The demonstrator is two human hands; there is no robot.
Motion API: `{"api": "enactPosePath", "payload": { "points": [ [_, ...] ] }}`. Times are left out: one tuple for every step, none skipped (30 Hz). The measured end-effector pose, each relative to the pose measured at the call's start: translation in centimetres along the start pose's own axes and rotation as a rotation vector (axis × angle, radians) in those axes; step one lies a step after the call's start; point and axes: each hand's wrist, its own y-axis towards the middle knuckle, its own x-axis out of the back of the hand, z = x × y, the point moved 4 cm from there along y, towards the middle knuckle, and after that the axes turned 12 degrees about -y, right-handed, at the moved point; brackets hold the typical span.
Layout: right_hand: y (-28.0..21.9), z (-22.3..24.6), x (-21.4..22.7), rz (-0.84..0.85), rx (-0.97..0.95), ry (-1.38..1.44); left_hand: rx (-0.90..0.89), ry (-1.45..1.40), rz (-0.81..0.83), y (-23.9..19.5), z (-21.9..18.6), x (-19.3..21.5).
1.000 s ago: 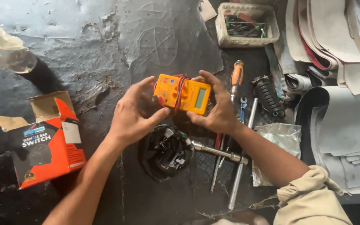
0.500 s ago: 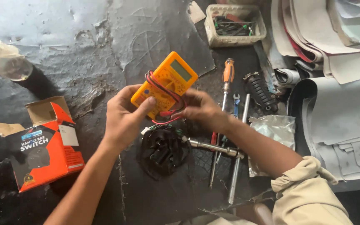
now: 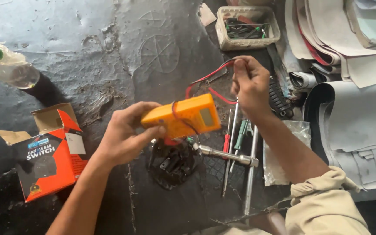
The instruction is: The person sits at a workbench with a new handlebar switch in its box and tests the switch using a multimeter, connecting probe wires to the switch terminals and reading the display. They then use a screwdriver to open and work on the switch assembly and handle its wiring connector.
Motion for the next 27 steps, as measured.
{"api": "enactPosePath", "payload": {
  "points": [
    [0.6, 0.3, 0.4, 0.056, 0.097, -0.342, 0.007, -0.188, 0.021, -0.2, 0.5, -0.2],
    [1.3, 0.5, 0.7, 0.112, 0.194, -0.683, 0.014, -0.374, 0.042, -0.5, 1.0, -0.3],
    [1.4, 2.8, 1.0, 0.108, 0.196, -0.682, 0.011, -0.373, 0.046, -0.1, 0.8, -0.4],
    [1.2, 3.6, 0.2, 0.486, 0.032, -1.005, 0.049, -0.354, -0.109, 0.0, 0.8, 0.2],
    [0.6, 4.3, 0.0, 0.876, -0.144, -1.31, 0.086, -0.334, -0.263, 0.0, 0.9, 0.8],
    [0.5, 5.0, 1.1, 0.881, -0.142, -1.31, 0.087, -0.333, -0.269, 0.4, 0.3, 1.0],
    [-0.1, 6.4, 1.2, 1.062, 0.076, -0.932, 0.167, -0.177, -0.361, 0.6, 0.0, 1.5],
    [-0.9, 8.3, 1.8, 1.202, 0.281, -0.533, 0.248, -0.022, -0.45, 0.7, -0.3, 1.9],
    [-1.0, 8.3, 1.8, 1.207, 0.28, -0.533, 0.251, -0.023, -0.454, 0.5, -0.1, 1.9],
    [-0.8, 9.2, 2.1, 1.084, 0.266, -0.141, 0.296, 0.027, -0.364, 0.5, 0.2, 1.6],
    [-0.5, 9.9, 2.7, 0.938, 0.247, 0.242, 0.34, 0.077, -0.273, 0.6, 0.5, 1.2],
    [0.1, 8.0, 3.3, 0.934, 0.246, 0.242, 0.341, 0.077, -0.269, 0.1, 0.9, 1.2],
    [1.6, 5.7, 4.6, 0.642, 0.165, 0.221, 0.329, -0.104, -0.121, -0.2, 1.3, 0.5],
    [2.9, 3.5, 6.2, 0.349, 0.087, 0.195, 0.312, -0.284, 0.028, -0.4, 1.6, -0.2],
    [3.2, 2.9, 6.2, 0.344, 0.089, 0.194, 0.31, -0.285, 0.033, -0.6, 1.7, -0.3],
    [3.6, 2.0, 5.9, 0.353, 0.114, -0.3, 0.302, -0.49, 0.042, -0.8, 1.7, -0.4],
    [4.1, 1.2, 5.6, 0.346, 0.133, -0.794, 0.293, -0.696, 0.052, -0.9, 1.6, -0.4],
    [3.9, 1.9, 4.8, 0.345, 0.14, -0.794, 0.287, -0.694, 0.051, -0.6, 1.9, -0.4],
    [3.7, 2.1, 3.9, 0.396, 0.096, -0.989, 0.295, -0.747, -0.076, -0.4, 2.4, 0.2],
    [3.3, 2.3, 3.0, 0.456, 0.048, -1.187, 0.306, -0.804, -0.212, -0.6, 3.1, 0.6],
    [3.2, 2.1, 2.8, 0.464, 0.053, -1.189, 0.304, -0.806, -0.221, -0.5, 3.8, 0.5],
    [3.2, 2.9, 2.7, 0.289, 0.276, -1.262, 0.329, -0.817, -0.307, -0.6, 4.6, 0.6],
    [3.0, 3.7, 2.4, 0.11, 0.503, -1.316, 0.354, -0.827, -0.393, -0.8, 5.5, 0.8],
    [2.9, 4.4, 2.4, 0.116, 0.51, -1.317, 0.35, -0.83, -0.4, -0.6, 5.5, 0.6],
    [2.7, 5.5, 2.6, 0.044, 0.579, -1.336, 0.364, -0.832, -0.398, -0.3, 5.5, 0.4],
    [2.4, 6.7, 2.9, -0.033, 0.649, -1.356, 0.376, -0.837, -0.391, 0.1, 5.5, -0.1],
    [1.8, 8.3, 2.1, -0.031, 0.655, -1.361, 0.37, -0.843, -0.392, 0.1, 5.9, -0.5]
  ]
}}
